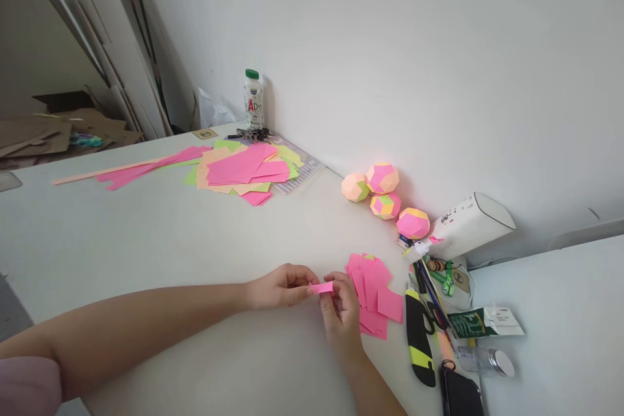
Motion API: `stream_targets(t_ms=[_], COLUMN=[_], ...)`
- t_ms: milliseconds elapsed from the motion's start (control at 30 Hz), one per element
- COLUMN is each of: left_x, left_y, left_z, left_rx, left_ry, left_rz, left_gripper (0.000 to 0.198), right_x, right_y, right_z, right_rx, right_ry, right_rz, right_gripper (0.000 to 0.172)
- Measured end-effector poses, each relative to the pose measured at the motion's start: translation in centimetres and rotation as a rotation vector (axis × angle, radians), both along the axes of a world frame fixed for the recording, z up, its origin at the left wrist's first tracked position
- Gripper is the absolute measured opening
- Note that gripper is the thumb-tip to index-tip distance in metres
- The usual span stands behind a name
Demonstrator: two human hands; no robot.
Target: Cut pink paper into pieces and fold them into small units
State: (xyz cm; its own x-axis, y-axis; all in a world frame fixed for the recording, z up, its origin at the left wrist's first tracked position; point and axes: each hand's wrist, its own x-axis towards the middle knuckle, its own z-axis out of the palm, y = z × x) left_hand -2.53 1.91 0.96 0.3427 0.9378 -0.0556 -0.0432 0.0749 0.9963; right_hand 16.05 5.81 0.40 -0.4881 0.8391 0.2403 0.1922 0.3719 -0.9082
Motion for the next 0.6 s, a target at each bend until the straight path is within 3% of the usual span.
stream_targets(t_ms=[167, 400, 600], left_x=[0.03, 0.51, 0.65], left_y=[-0.08, 0.03, 0.09], left_z=[-0.21, -0.54, -0.9], left_rx=[0.025, -0.009, 0.001], left_ry=[0.063, -0.036, -0.153], left_rz=[0.017, 0.131, 0.138], left_gripper=[0.037, 0.034, 0.031], right_x=[-0.18, -0.11, -0.13], right_y=[-0.28, -0.26, -0.22], right_z=[0.71, 0.78, 0.65], right_rx=[-0.096, -0.106, -0.122], right_ry=[-0.025, -0.061, -0.086], right_rz=[0.071, 0.108, 0.122], right_gripper=[0.02, 0.019, 0.022])
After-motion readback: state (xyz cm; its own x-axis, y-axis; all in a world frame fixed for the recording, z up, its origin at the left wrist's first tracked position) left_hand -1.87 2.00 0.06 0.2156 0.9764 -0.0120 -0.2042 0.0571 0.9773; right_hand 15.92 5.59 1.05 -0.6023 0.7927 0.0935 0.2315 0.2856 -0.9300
